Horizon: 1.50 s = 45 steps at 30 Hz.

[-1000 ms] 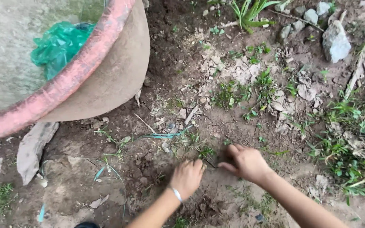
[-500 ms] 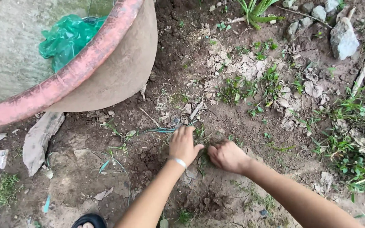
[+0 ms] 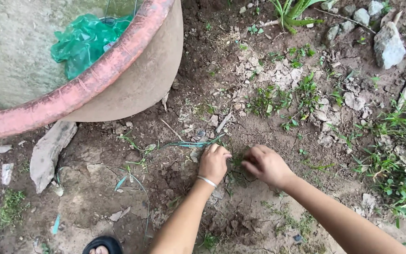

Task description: Picking out small weeds and debris from a patch of dry soil in a garden.

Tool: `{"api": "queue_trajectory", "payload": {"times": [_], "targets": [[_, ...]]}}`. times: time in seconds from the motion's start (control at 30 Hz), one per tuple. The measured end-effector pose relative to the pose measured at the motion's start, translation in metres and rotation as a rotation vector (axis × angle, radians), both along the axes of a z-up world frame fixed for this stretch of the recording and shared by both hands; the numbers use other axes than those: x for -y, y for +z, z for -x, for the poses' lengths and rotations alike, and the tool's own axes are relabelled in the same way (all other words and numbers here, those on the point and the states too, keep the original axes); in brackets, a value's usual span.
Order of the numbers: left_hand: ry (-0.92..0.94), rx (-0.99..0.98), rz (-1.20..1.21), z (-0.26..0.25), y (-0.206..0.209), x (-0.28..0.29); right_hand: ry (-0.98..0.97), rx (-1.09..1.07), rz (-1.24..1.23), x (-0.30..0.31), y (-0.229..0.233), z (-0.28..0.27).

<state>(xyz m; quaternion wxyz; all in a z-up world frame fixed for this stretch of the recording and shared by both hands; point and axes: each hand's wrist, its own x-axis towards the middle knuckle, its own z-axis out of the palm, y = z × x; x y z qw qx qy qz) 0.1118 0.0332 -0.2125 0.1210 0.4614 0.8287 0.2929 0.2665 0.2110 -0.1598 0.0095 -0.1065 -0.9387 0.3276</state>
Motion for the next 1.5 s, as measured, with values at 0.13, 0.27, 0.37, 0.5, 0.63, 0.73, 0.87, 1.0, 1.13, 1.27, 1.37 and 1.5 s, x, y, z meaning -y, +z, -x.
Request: {"api": "queue_trajectory", "payload": {"times": [0.13,0.27,0.37,0.5,0.63,0.73,0.87,1.0,1.13,1.27,1.37,1.5], "targets": [[-0.001,0.013,0.018,0.002,-0.008,0.002,0.172,-0.067,-0.135,0.01,0.012,0.025],[0.004,0.057,-0.051,0.002,-0.008,0.009,0.235,0.009,-0.259,0.016,-0.01,0.038],[0.054,0.134,-0.174,-0.003,0.002,0.021,0.31,0.043,-0.441,0.019,-0.011,0.036],[0.109,0.14,-0.149,-0.007,0.017,0.035,0.276,0.053,-0.361,0.022,-0.015,0.038],[0.022,0.074,0.162,-0.006,0.068,0.018,0.099,0.254,-0.046,0.024,-0.044,0.048],[0.135,-0.035,0.117,-0.007,0.01,0.004,0.024,0.353,0.053,0.028,-0.004,0.066],[0.203,-0.102,0.042,-0.007,-0.006,-0.001,-0.039,0.392,0.157,0.028,0.018,0.066],[0.166,-0.113,0.05,-0.005,-0.007,-0.002,-0.031,0.343,0.246,0.02,0.027,0.057],[0.071,-0.121,0.042,0.001,-0.033,0.005,-0.135,0.269,0.289,0.006,0.005,0.044],[0.027,-0.128,0.0,0.001,-0.019,0.006,-0.188,0.04,0.135,-0.001,-0.018,0.051],[-0.003,-0.149,-0.057,0.002,-0.004,0.007,-0.113,-0.02,0.035,-0.006,-0.016,0.061],[-0.005,-0.14,-0.132,0.002,-0.005,0.009,-0.079,-0.128,0.033,-0.007,-0.018,0.068]]}}
